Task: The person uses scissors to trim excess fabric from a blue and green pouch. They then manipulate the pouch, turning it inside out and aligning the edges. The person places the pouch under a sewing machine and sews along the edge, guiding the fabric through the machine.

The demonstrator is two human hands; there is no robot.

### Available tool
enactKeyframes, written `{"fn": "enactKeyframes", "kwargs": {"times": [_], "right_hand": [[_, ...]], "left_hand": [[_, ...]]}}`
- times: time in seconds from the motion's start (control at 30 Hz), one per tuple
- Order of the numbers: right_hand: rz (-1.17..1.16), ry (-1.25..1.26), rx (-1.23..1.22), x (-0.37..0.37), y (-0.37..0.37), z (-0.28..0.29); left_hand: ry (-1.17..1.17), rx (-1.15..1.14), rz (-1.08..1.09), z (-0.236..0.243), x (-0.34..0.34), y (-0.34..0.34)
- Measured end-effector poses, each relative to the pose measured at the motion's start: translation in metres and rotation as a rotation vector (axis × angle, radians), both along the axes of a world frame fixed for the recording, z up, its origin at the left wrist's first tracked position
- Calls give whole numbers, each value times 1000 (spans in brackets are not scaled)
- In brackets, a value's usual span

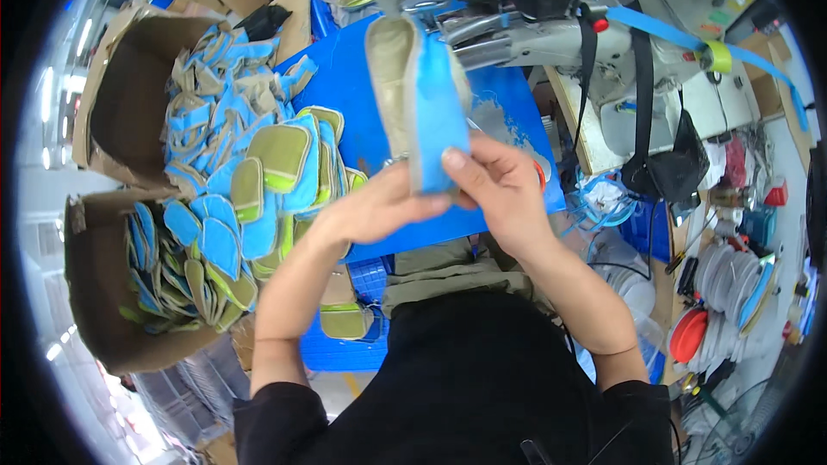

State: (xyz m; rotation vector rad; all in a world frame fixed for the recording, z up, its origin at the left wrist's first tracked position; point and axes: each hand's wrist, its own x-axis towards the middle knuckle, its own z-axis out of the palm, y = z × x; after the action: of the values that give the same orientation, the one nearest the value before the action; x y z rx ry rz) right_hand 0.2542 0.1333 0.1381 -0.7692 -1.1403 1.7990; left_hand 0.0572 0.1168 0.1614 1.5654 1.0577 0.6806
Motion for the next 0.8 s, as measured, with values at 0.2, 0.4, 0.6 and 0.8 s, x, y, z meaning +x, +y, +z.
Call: {"fn": "enactKeyframes", "kwargs": {"times": [0.2, 0.4, 0.6, 0.8], "right_hand": [[-80, 214, -27, 9, 10, 10], [-87, 196, -56, 12, 6, 5], [-65, 69, 27, 21, 5, 6], [-99, 58, 185, 8, 3, 5]], "left_hand": [[278, 6, 21, -18, -78, 102], [-38, 83, 521, 13, -60, 151], [520, 1032, 605, 2, -17, 62], [727, 1448, 186, 21, -1, 78]]}}
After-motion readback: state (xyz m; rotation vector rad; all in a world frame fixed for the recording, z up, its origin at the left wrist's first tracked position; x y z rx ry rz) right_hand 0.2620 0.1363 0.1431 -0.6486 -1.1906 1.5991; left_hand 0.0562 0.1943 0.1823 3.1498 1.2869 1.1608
